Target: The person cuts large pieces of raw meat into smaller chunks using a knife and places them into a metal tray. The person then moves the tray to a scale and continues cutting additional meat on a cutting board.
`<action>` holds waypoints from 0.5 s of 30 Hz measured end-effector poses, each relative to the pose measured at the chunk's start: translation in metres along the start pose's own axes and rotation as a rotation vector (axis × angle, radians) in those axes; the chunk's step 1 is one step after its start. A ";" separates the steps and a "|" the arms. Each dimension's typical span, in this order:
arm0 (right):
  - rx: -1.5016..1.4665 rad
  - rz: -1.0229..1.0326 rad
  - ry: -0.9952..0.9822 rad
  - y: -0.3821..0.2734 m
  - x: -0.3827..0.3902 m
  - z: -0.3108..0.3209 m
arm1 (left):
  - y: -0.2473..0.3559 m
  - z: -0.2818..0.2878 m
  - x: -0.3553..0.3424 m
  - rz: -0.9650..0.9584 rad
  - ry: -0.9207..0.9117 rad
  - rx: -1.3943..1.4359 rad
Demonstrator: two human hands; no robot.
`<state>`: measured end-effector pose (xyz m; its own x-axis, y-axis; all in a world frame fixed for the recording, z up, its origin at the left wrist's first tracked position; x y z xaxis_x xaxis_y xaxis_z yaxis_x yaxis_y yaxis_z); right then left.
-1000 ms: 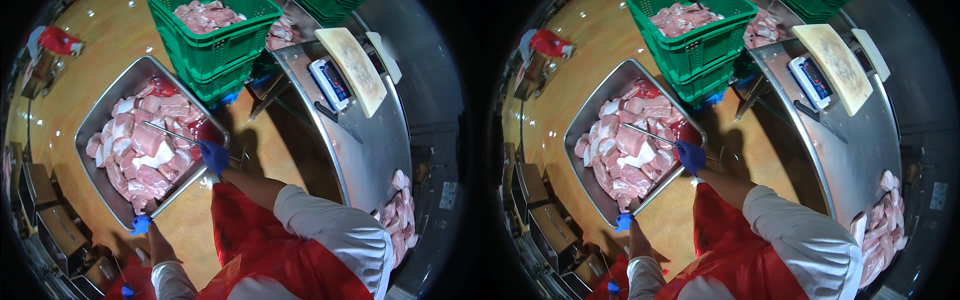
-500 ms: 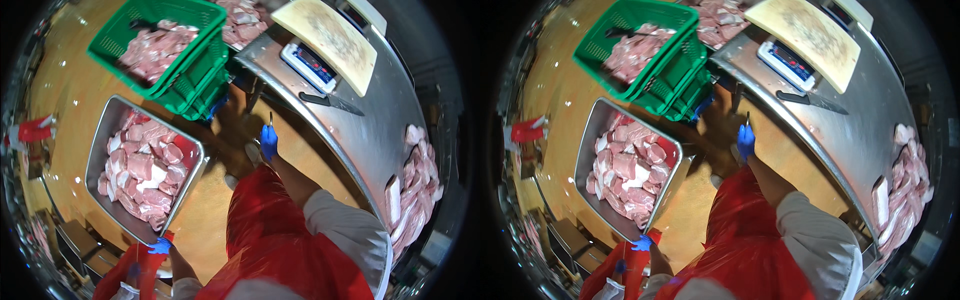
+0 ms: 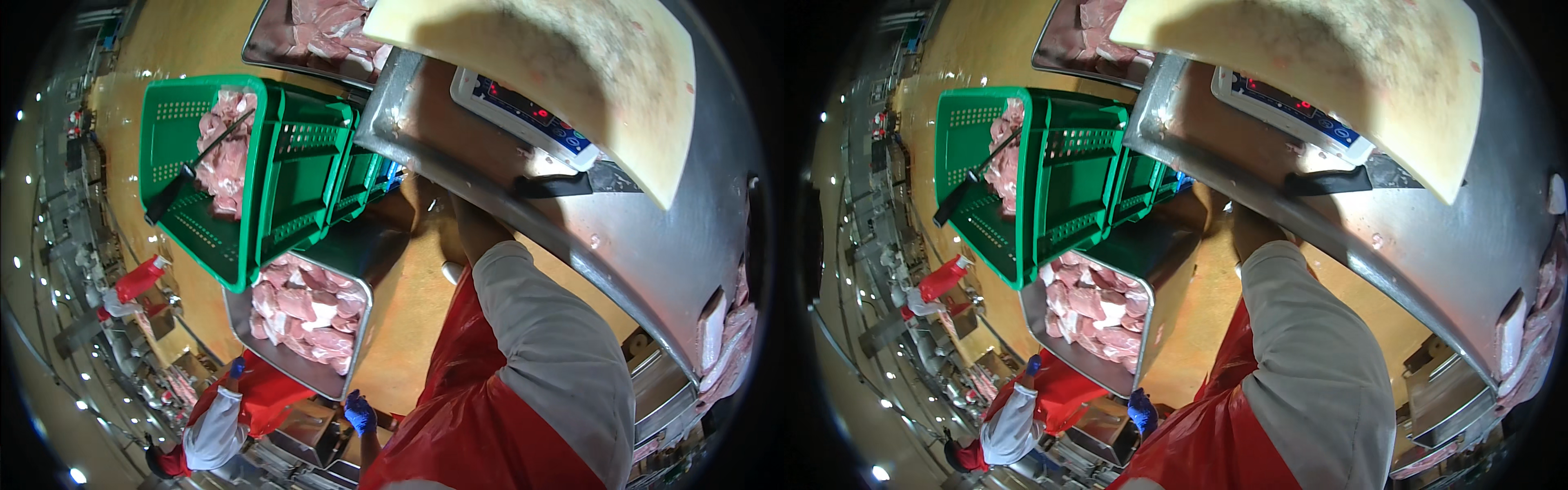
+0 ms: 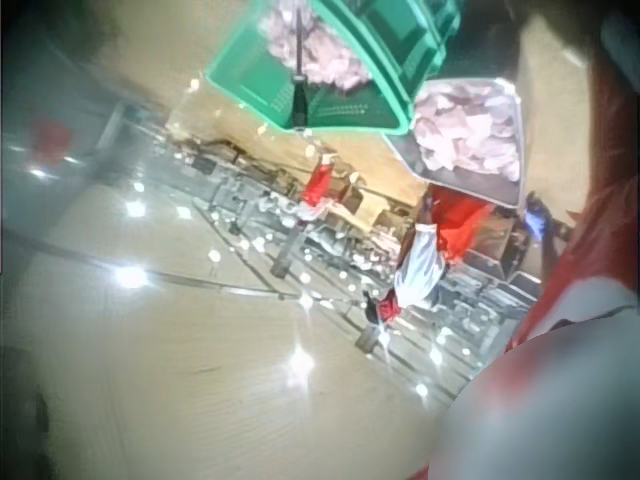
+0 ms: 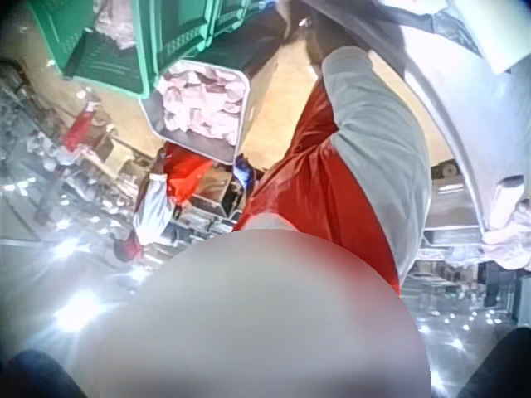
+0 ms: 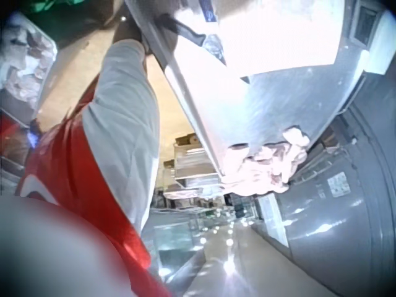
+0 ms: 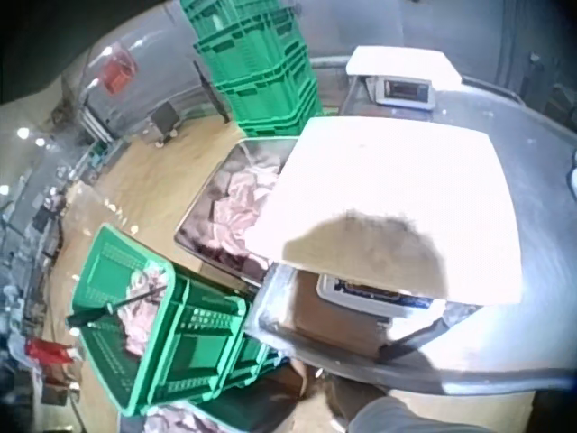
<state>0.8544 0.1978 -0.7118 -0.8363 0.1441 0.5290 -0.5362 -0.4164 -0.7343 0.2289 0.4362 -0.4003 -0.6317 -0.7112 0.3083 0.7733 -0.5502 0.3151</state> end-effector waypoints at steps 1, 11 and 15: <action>0.003 -0.016 -0.004 -0.001 -0.004 -0.002 | 0.013 0.012 -0.012 -0.029 -0.029 -0.045; 0.078 0.029 -0.085 -0.019 0.002 0.007 | 0.243 0.144 -0.123 -0.410 0.338 0.063; 0.091 0.335 -0.183 -0.022 0.082 0.008 | 0.323 0.208 -0.160 -0.568 0.453 0.022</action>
<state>0.7987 0.2115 -0.6483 -0.9245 -0.1723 0.3399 -0.2180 -0.4925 -0.8425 0.5680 0.4635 -0.1612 -0.8472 -0.4324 -0.3088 0.3284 -0.8830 0.3353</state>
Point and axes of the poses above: each hand's wrist, its own x-axis away from the middle knuckle, its own z-axis out of the back of the hand, y = z × x, the point moved 5 cm from there along -x, towards the middle knuckle, and after that the axes turned 9 degrees about -y, right-handed, at the moved point
